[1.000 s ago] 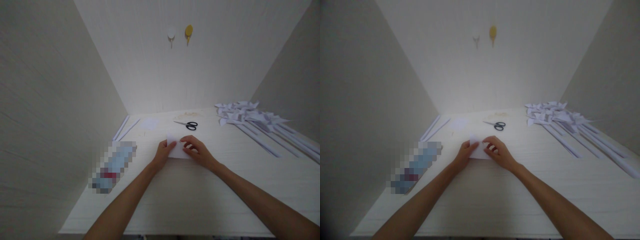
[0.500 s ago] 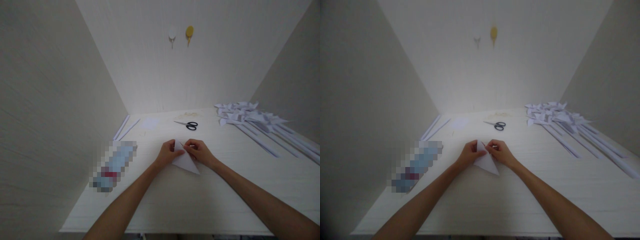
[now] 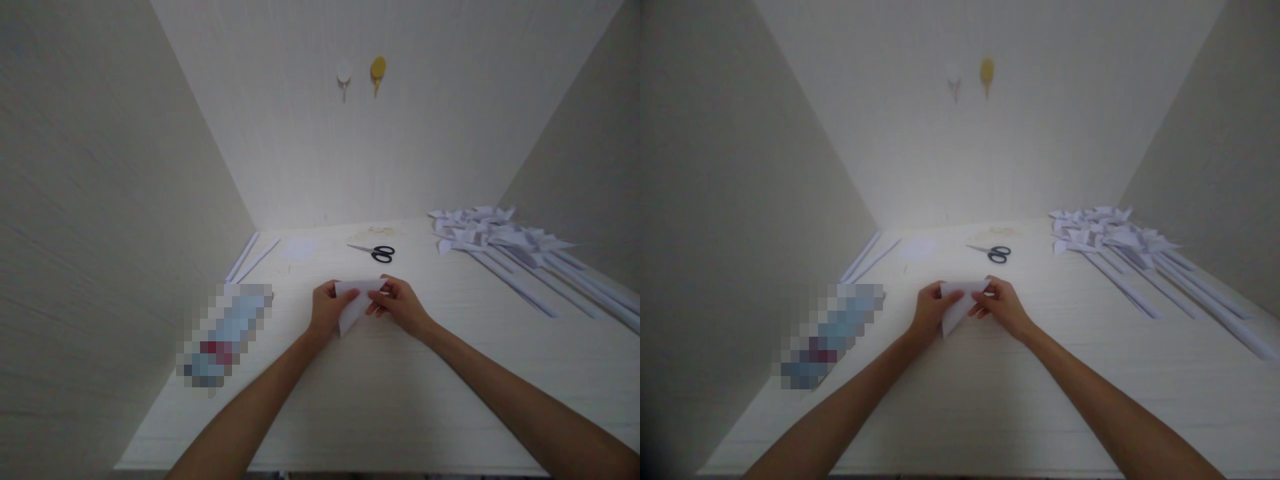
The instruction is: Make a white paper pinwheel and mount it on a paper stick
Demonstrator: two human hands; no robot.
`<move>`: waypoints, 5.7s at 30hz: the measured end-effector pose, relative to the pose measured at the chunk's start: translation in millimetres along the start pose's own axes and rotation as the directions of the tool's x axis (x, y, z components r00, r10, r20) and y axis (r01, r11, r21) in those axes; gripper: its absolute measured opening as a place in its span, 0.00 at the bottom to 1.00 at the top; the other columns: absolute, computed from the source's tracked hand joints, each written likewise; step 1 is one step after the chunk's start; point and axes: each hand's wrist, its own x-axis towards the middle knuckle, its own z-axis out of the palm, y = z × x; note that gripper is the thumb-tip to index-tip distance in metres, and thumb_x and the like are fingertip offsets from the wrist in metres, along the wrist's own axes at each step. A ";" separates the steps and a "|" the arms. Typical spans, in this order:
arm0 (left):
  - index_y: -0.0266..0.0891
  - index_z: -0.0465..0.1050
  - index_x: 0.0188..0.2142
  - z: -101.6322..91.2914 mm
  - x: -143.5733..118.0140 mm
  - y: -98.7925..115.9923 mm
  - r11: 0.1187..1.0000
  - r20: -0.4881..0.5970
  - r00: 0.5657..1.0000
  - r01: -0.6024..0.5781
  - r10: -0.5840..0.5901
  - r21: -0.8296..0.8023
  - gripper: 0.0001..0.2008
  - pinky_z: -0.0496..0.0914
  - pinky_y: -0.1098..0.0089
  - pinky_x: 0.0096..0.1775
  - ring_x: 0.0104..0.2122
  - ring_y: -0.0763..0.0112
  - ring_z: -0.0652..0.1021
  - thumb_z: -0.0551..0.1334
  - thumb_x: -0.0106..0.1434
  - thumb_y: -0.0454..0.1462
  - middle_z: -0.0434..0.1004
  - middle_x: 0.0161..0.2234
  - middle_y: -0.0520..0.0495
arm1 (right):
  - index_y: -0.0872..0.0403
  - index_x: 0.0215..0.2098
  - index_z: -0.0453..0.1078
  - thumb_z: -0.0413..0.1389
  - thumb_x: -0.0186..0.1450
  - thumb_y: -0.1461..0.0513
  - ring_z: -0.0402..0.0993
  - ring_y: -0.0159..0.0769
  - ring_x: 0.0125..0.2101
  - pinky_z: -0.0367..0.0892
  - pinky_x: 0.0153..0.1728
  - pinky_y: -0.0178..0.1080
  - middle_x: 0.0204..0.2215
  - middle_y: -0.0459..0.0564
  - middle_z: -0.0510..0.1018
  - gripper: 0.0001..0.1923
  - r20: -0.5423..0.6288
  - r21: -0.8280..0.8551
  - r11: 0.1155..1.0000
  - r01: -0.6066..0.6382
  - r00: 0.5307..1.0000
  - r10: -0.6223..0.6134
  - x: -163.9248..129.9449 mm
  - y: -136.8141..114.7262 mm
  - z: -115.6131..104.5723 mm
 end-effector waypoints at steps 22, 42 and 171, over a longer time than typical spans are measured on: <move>0.36 0.58 0.13 -2.8 0.9 3.8 0.994 -0.120 0.989 -0.081 0.090 0.073 0.18 0.52 0.78 0.15 0.13 0.82 0.59 0.65 0.41 0.43 0.56 0.11 0.58 | 0.57 0.21 0.70 0.48 0.58 0.55 0.59 0.25 0.14 0.53 0.17 0.30 0.11 0.43 0.66 0.17 0.184 -0.524 0.839 0.143 0.982 -0.052 -2.7 2.7 7.8; 0.31 0.72 0.28 -3.6 11.3 -4.2 0.947 -0.131 0.990 0.001 -0.046 -0.322 0.15 0.67 0.72 0.27 0.23 0.72 0.75 0.63 0.46 0.42 0.77 0.26 0.44 | 0.54 0.20 0.71 0.53 0.53 0.61 0.64 0.29 0.18 0.58 0.20 0.31 0.17 0.45 0.72 0.07 0.243 -0.556 0.809 0.192 0.968 -0.063 -16.6 7.7 23.8; 0.32 0.69 0.30 -11.1 24.5 -0.5 0.900 -0.041 0.999 0.013 -0.035 -0.436 0.09 0.67 0.68 0.39 0.28 0.72 0.75 0.63 0.46 0.33 0.74 0.26 0.48 | 0.62 0.32 0.69 0.47 0.60 0.61 0.71 0.41 0.32 0.58 0.27 0.35 0.33 0.62 0.74 0.12 -0.023 -0.990 -0.137 -0.014 0.997 0.067 74.7 -36.3 -63.4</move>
